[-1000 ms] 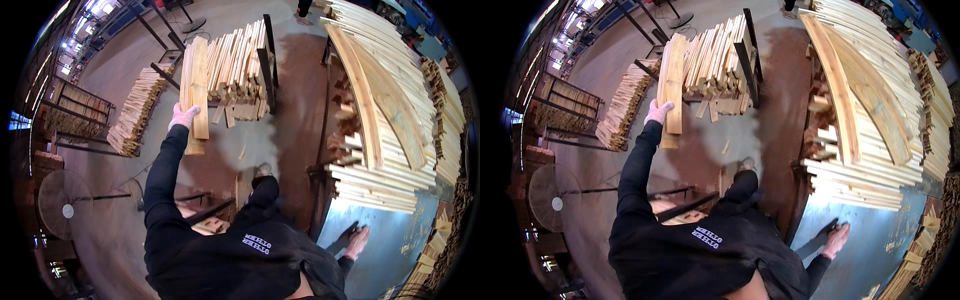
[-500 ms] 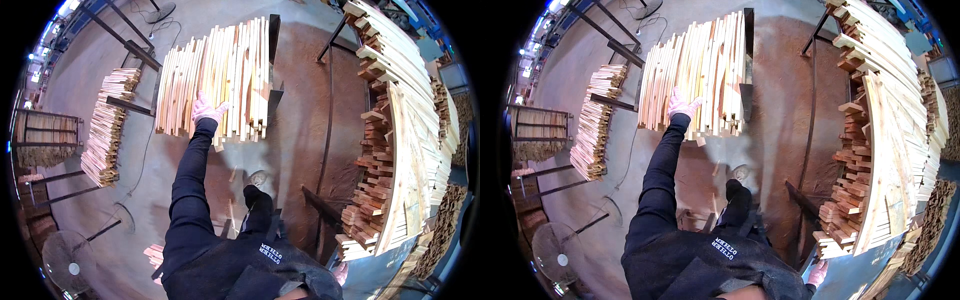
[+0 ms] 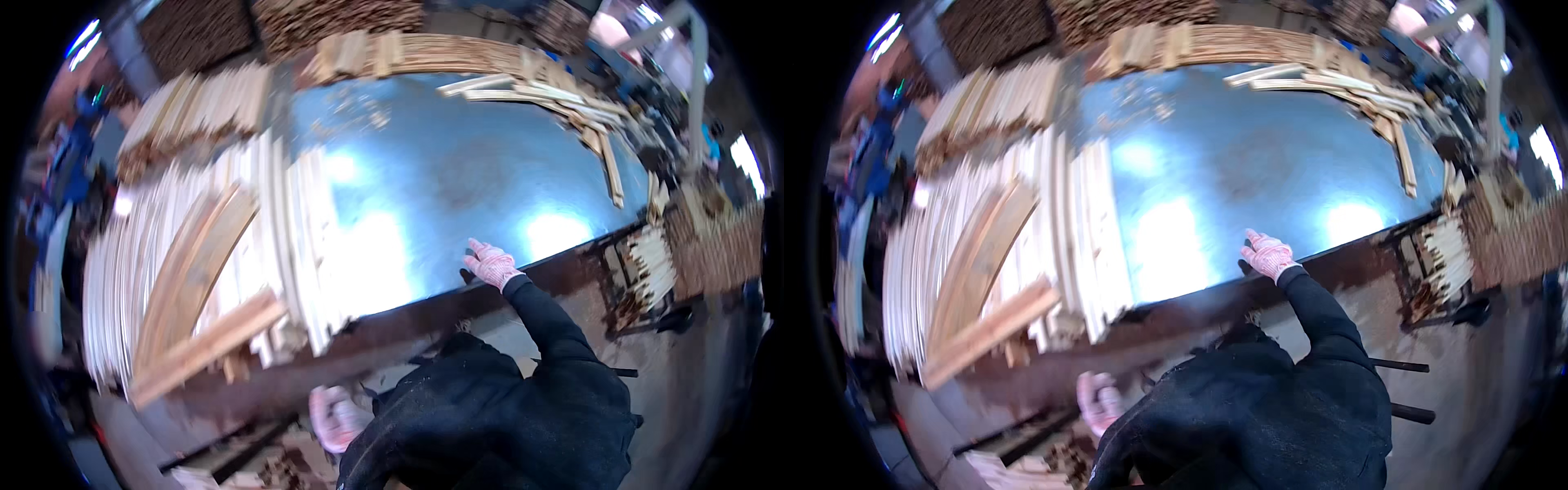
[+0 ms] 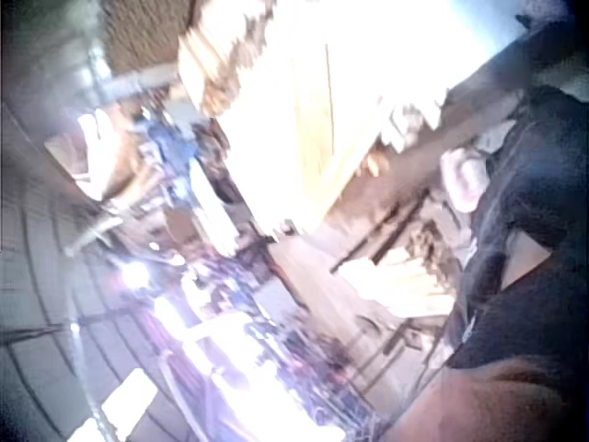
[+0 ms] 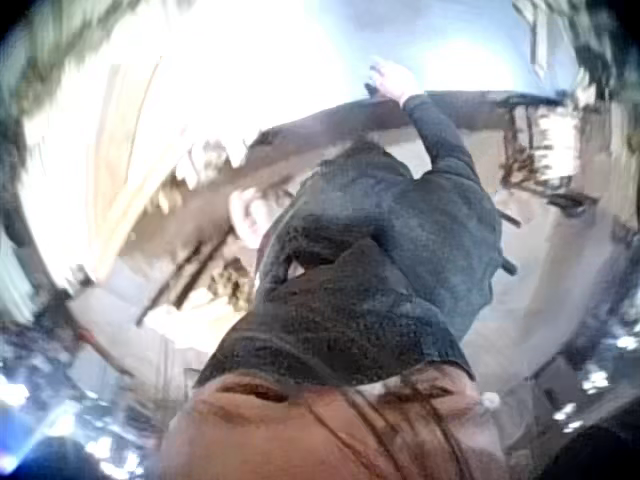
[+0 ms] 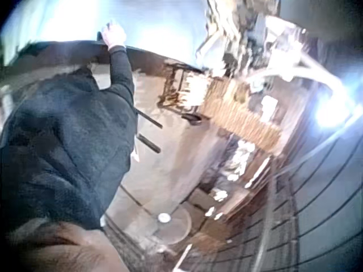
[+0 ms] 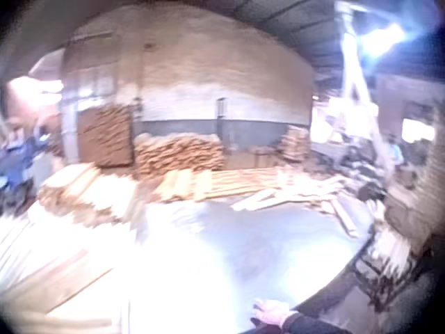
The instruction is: The person sorts wooden planks on a metal table, picking up individual pieces and arranging them into neat stacks. They handle the wood by hand, moving pieces from a disorganized pile to organized groups, occasionally adjusting the alignment of the stacks.
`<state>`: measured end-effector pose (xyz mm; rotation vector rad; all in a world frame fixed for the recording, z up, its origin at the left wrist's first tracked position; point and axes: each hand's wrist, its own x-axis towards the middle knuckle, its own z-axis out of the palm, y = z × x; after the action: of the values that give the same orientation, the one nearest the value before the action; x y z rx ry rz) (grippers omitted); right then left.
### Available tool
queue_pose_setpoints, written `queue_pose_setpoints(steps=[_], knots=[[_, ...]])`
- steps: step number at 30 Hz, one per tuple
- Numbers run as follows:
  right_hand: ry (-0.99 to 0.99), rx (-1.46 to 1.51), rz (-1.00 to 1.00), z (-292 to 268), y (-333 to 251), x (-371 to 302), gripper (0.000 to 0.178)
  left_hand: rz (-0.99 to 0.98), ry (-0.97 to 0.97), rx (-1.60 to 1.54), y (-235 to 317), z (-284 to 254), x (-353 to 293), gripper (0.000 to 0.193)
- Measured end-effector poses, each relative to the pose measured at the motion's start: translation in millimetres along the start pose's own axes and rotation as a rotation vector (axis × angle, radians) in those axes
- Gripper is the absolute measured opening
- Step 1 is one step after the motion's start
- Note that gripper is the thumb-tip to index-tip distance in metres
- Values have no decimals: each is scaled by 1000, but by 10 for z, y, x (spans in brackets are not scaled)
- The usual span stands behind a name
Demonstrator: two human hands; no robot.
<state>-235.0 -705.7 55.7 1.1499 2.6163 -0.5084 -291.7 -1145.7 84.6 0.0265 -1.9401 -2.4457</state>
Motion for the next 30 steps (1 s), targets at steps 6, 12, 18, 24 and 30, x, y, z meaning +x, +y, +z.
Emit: queue_pose_setpoints(steps=[6, 12, 18, 24, 30], knots=[[298, 208, 360, -333, 2521, 624, 65, -131, -517, 370, -395, 2614, -303, 39], [594, 204, 738, -1240, 4378, 938, 52, -192, -1023, 621, -819, 4323, -551, 45], [589, 73, 895, -1827, 5699, 1269, 67, -327, -1306, 656, -1606, 5698, -833, 51], [486, 177, 999, -2682, 6762, 2303, 106, -170, -1660, 737, -2074, 7404, -952, 57], [293, 497, 711, -2854, 7557, 3015, 112, -51, -1256, 628, -2889, 9640, -440, 62]])
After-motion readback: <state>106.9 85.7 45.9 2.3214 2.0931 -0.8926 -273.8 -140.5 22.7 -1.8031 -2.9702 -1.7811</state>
